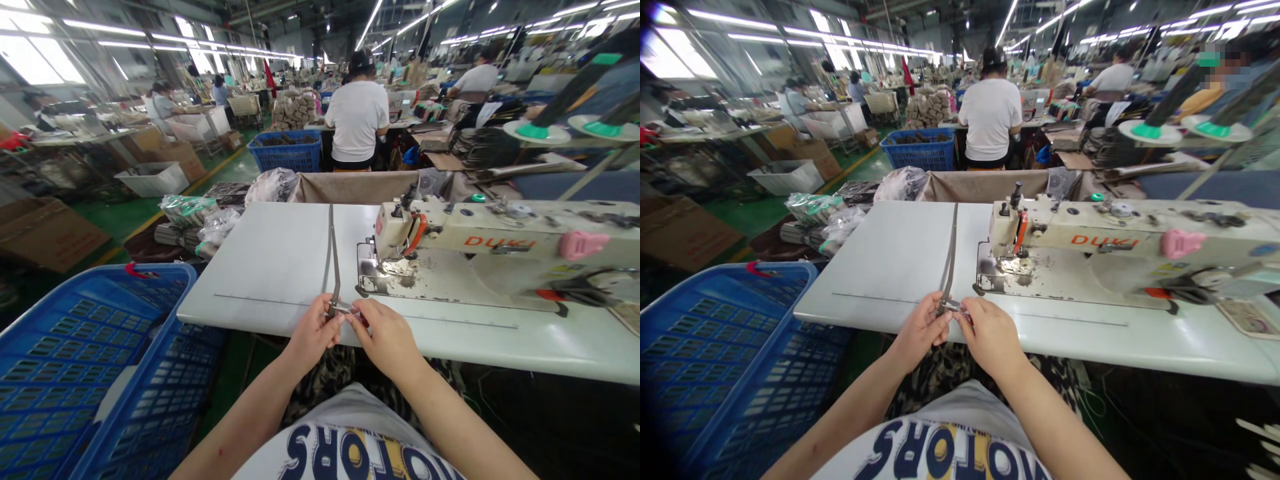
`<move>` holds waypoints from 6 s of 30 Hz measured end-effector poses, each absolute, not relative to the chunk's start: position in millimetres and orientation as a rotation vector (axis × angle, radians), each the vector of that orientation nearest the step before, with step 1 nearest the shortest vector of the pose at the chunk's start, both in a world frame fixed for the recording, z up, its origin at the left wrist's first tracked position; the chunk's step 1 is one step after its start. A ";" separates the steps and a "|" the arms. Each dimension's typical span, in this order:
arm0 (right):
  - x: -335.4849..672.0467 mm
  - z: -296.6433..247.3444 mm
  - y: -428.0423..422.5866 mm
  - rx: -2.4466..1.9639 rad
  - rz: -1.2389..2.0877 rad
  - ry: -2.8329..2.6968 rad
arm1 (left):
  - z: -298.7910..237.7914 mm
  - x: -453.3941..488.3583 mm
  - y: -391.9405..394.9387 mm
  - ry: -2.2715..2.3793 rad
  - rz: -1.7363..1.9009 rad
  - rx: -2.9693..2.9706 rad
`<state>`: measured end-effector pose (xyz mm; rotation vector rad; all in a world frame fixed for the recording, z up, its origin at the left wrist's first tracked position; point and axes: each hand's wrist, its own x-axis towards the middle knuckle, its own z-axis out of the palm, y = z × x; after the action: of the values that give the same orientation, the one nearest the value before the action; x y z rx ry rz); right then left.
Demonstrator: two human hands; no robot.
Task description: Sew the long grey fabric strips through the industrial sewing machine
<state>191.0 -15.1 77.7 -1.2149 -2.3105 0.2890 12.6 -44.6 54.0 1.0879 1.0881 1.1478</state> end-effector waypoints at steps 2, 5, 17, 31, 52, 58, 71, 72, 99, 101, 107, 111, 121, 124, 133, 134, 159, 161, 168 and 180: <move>190.2 76.5 -14.8 -1.211 0.238 -2.300 | 55.4 12.9 -45.5 1.083 1.145 1.084; 189.6 75.0 -15.0 -1.197 0.187 -2.298 | 56.7 12.8 -46.1 1.077 1.146 1.079; 191.1 66.0 -17.9 -1.148 -0.116 -2.228 | 57.0 12.3 -47.0 1.089 1.164 0.968; 187.6 65.3 -19.1 -1.259 0.327 -2.208 | 65.5 9.0 -55.2 0.933 1.118 0.655; 190.1 70.4 -26.3 -1.202 0.198 -2.246 | 65.2 8.9 -56.7 0.796 1.100 0.643; 191.0 70.3 -27.4 -1.200 0.313 -2.234 | 61.6 6.4 -56.5 0.740 1.068 0.633; 186.6 68.3 -17.2 -1.209 1.286 -1.522 | 61.8 9.6 -58.7 0.764 1.016 0.662; 185.8 69.2 -18.1 -1.199 1.306 -1.520 | 60.7 10.3 -58.6 0.769 1.008 0.692; 196.1 71.7 -15.5 -1.213 1.211 -1.615 | 61.4 14.2 -59.3 0.759 1.016 0.637; 201.2 70.2 -16.4 -1.256 1.058 -1.746 | 63.2 13.4 -59.3 0.768 1.036 0.621; 206.4 68.3 -22.5 -1.262 0.686 -2.062 | 68.3 14.3 -59.0 0.761 1.055 0.613; 200.9 70.6 -24.1 -1.184 0.520 -2.155 | 66.0 15.6 -59.4 0.720 1.041 0.617; 202.6 68.4 -22.4 -1.283 0.589 -1.993 | 68.6 14.8 -60.8 0.700 1.022 0.573; 206.8 67.3 -21.6 -1.321 0.739 -1.887 | 69.2 15.3 -60.7 0.713 1.041 0.537; 209.7 51.2 -28.6 -1.177 1.104 -1.802 | 69.1 25.0 -43.8 0.744 1.299 0.327; 208.1 50.3 -32.4 -1.122 1.161 -1.817 | 71.5 27.5 -40.4 0.738 1.334 0.327; 255.0 43.1 -4.9 -1.640 0.806 -1.846 | 32.2 0.1 14.4 1.992 0.382 2.442; 254.0 45.2 -3.0 -1.649 0.800 -1.869 | 27.8 22.4 14.0 1.667 0.398 2.560; 254.2 45.8 0.1 -1.659 0.726 -1.958 | 14.9 24.6 48.6 1.494 0.298 2.539; 249.3 47.7 5.3 -1.774 0.693 -2.016 | 11.1 42.6 83.6 1.557 0.421 2.534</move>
<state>249.3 5.3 47.7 -1.7744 -2.0162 0.6928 42.6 83.6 11.1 2.5340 1.5573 0.4215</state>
